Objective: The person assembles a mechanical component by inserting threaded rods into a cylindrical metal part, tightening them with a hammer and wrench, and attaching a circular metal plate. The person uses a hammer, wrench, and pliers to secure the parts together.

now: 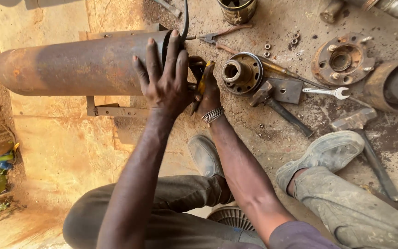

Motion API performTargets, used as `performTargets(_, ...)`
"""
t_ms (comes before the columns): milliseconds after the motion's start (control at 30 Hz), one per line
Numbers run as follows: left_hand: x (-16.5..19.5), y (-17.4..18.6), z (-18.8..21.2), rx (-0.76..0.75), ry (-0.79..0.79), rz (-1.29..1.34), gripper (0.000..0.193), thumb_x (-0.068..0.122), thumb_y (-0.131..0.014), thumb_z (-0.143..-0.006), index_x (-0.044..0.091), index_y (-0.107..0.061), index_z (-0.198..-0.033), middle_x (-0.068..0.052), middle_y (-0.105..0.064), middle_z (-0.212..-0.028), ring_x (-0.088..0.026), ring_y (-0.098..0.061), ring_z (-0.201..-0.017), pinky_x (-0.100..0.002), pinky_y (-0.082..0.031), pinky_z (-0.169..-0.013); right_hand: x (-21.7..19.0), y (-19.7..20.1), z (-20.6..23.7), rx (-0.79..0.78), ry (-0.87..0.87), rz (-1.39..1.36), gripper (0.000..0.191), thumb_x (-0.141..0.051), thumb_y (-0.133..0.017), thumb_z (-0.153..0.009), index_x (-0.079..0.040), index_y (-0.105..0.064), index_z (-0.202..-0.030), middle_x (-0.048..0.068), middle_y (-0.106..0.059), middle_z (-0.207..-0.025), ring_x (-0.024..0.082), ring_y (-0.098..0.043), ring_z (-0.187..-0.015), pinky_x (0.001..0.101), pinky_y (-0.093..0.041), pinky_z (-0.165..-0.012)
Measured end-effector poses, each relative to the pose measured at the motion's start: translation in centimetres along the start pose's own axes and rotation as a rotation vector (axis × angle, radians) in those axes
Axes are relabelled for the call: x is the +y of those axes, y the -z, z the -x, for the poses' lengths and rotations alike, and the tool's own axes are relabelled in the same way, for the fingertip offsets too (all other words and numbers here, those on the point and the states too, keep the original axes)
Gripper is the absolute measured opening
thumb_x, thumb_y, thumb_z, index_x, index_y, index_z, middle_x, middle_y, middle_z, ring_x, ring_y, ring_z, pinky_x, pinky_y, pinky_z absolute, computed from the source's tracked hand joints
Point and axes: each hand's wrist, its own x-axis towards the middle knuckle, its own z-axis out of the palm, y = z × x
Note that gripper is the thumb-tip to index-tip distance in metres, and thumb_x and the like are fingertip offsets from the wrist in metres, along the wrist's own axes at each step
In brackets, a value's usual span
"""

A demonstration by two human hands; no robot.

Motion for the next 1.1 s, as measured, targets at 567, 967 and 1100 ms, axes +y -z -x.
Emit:
performTargets(567,-5.3,4.7,-5.0,-0.571,-0.167,0.209,0.126,0.064,-0.091,-0.055,0.01,-0.037,-0.155,-0.016,-0.045,-0.155,-0.036,-0.041,-0.142,-0.061,-0.024,-0.116,0.6,2.7,2.1,-0.044,0.194,-0.024,0.058,0.001,-0.054,-0.086,-0.001,-0.051,-0.144,0.013,-0.068,-0.136,0.005,-0.043,-0.046,0.0229,-0.044,-0.044)
performTargets(967,-7.1,1.3,-10.6,-0.976,-0.165,0.534,0.085,0.051,-0.086,-0.069,0.015,-0.061,-0.142,-0.008,-0.074,-0.124,-0.024,-0.075,-0.098,-0.037,-0.061,-0.082,2.1,1.1,5.3,-0.05,-0.095,0.06,0.037,-0.004,-0.06,-0.082,0.002,-0.06,-0.119,0.004,-0.072,-0.106,0.006,-0.045,-0.043,0.0263,-0.043,-0.041)
performTargets(1100,-7.6,1.7,-11.0,-0.909,-0.172,0.652,0.102,0.062,-0.077,-0.068,0.014,-0.049,-0.152,-0.009,-0.077,-0.113,-0.022,-0.075,-0.096,-0.037,-0.06,-0.071,-0.8,1.6,4.3,0.115,0.055,0.506,0.033,-0.013,-0.063,-0.096,0.001,-0.061,-0.126,0.011,-0.072,-0.096,0.008,-0.048,-0.046,0.0249,-0.042,-0.04)
